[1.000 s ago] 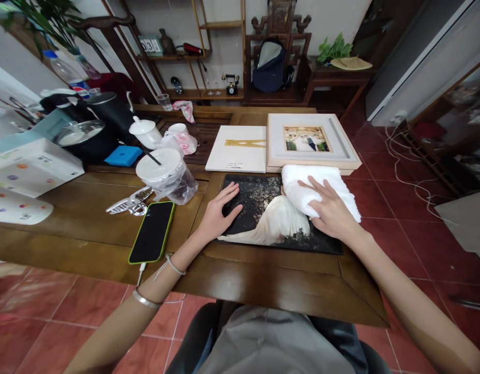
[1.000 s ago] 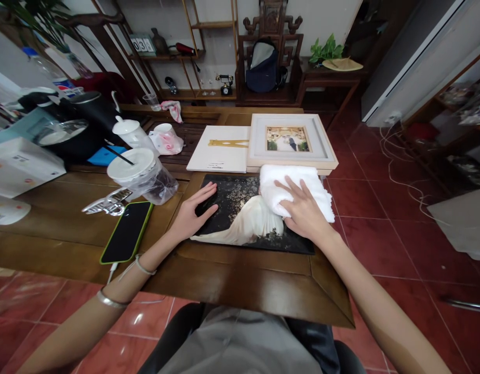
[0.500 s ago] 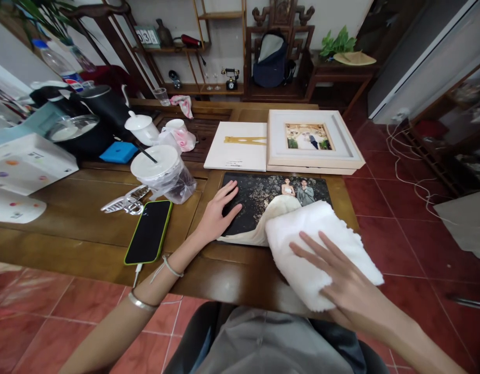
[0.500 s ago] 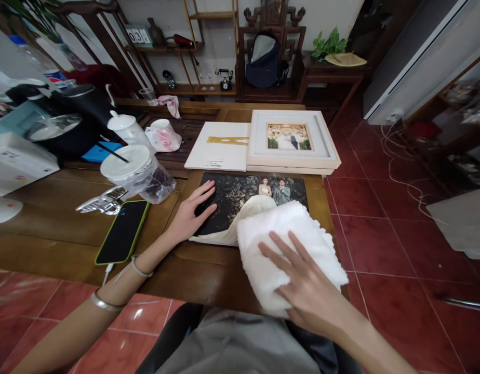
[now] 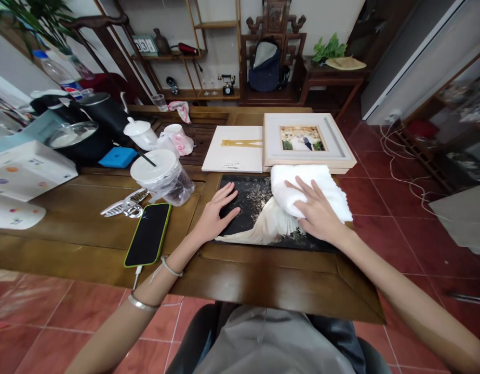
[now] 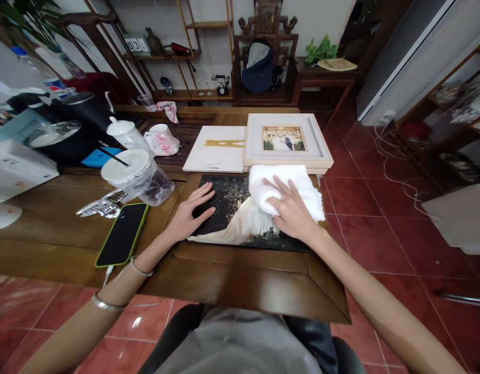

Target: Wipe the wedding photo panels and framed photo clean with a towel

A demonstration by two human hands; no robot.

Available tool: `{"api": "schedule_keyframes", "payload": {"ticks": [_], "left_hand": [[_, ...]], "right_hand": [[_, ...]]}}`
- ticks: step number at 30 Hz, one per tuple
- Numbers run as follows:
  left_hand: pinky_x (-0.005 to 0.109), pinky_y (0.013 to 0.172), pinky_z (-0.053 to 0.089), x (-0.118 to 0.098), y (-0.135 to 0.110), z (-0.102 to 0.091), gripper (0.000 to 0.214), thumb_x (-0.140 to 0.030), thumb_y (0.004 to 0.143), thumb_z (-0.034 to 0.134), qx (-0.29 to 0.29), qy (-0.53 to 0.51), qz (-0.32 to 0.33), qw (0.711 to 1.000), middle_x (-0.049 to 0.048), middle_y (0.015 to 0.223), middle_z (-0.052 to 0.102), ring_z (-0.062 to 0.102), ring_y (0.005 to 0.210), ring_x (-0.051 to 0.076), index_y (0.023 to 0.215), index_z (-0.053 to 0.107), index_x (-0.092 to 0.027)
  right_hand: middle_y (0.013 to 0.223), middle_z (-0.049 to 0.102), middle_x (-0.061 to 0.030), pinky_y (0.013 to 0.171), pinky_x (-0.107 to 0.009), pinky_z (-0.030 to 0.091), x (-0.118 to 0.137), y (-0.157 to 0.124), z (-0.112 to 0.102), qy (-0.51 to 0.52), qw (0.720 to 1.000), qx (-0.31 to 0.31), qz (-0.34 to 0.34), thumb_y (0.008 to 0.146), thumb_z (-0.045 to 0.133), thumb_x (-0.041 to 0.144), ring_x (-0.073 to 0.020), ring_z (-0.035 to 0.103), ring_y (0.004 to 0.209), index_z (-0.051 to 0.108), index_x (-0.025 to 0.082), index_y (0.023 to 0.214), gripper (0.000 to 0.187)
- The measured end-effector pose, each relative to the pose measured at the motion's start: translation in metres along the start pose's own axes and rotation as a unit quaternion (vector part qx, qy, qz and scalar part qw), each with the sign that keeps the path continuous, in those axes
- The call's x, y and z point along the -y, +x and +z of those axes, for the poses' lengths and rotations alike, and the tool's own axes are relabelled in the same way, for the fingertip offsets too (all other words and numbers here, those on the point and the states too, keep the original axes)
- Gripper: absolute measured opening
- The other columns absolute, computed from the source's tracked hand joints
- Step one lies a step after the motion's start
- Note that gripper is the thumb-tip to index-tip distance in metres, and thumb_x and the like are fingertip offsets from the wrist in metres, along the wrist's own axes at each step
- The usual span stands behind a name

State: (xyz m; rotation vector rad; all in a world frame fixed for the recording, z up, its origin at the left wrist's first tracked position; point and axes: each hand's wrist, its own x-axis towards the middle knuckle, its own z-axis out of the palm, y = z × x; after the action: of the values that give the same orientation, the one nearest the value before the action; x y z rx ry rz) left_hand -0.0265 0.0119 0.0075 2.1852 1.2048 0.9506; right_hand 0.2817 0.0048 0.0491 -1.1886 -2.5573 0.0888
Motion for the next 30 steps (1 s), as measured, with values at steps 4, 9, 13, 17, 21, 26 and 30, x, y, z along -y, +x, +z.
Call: {"api": "schedule_keyframes", "payload": {"ticks": [4,9,13,17,21,26,30], "left_hand": [[0.05,0.115,0.03,-0.001,0.0,0.0,0.048,-0.036,0.089,0.056,-0.012,-0.008,-0.01,1.0,0.0112,0.147,0.044,0.037,0.139,0.024,0.135,0.051,-0.021],[0.051,0.114,0.029,-0.001,0.0,0.001,0.047,-0.036,0.089,0.055,-0.014,-0.007,-0.012,1.0,0.01,0.147,0.044,0.036,0.139,0.024,0.135,0.052,-0.022],[0.051,0.115,0.029,0.0,0.0,0.001,0.047,-0.034,0.09,0.055,-0.013,0.002,-0.01,1.0,0.0097,0.147,0.045,0.036,0.139,0.024,0.135,0.052,-0.022],[0.05,0.115,0.029,0.0,0.0,0.001,0.047,-0.034,0.09,0.055,-0.009,0.005,-0.01,1.0,0.0101,0.147,0.044,0.036,0.139,0.024,0.135,0.052,-0.021],[0.05,0.115,0.029,-0.001,0.001,0.0,0.047,-0.034,0.09,0.054,-0.005,0.002,-0.01,1.0,0.0109,0.147,0.044,0.036,0.139,0.024,0.135,0.051,-0.02],[0.05,0.115,0.029,0.0,0.001,-0.001,0.046,-0.034,0.09,0.054,-0.001,0.004,-0.006,1.0,0.0101,0.147,0.044,0.035,0.139,0.024,0.135,0.051,-0.022],[0.049,0.115,0.029,0.0,0.001,0.0,0.047,-0.033,0.09,0.055,-0.006,0.008,-0.005,1.0,0.011,0.147,0.044,0.036,0.139,0.024,0.135,0.051,-0.02]], "right_hand": [[0.148,0.036,-0.0186,0.112,-0.066,0.016,0.023,-0.01,0.003,-0.012,0.999,0.031,-0.026,0.06,0.051,0.003,-0.0367,0.017,0.143,0.063,0.014,0.076,0.023],[0.15,0.036,-0.0106,0.114,-0.064,0.01,0.07,-0.041,-0.007,0.051,0.994,0.078,-0.063,0.053,0.051,0.003,-0.0357,0.018,0.143,0.067,0.018,0.07,0.027],[0.149,0.04,-0.0043,0.116,-0.06,0.012,0.093,-0.053,-0.019,0.112,0.985,0.105,-0.084,0.048,0.05,0.005,-0.0324,0.024,0.142,0.065,0.022,0.07,0.031],[0.145,0.045,-0.0079,0.116,-0.053,0.023,0.072,-0.042,-0.023,0.115,0.987,0.082,-0.073,0.052,0.047,0.003,-0.0264,0.031,0.14,0.061,0.021,0.075,0.033],[0.145,0.044,-0.0144,0.112,-0.059,0.026,0.031,-0.015,-0.013,0.067,0.997,0.037,-0.017,0.062,0.049,0.003,-0.0305,0.031,0.139,0.06,0.019,0.078,0.024],[0.15,0.036,-0.0133,0.108,-0.07,0.02,0.009,0.015,0.001,0.003,1.0,0.025,0.002,0.067,0.053,0.005,-0.0372,0.024,0.141,0.064,0.017,0.083,0.023],[0.147,0.041,-0.0126,0.106,-0.073,0.017,0.016,0.017,0.005,-0.017,0.999,0.036,-0.004,0.062,0.052,0.002,-0.0391,0.024,0.141,0.067,0.016,0.088,0.033]]}}
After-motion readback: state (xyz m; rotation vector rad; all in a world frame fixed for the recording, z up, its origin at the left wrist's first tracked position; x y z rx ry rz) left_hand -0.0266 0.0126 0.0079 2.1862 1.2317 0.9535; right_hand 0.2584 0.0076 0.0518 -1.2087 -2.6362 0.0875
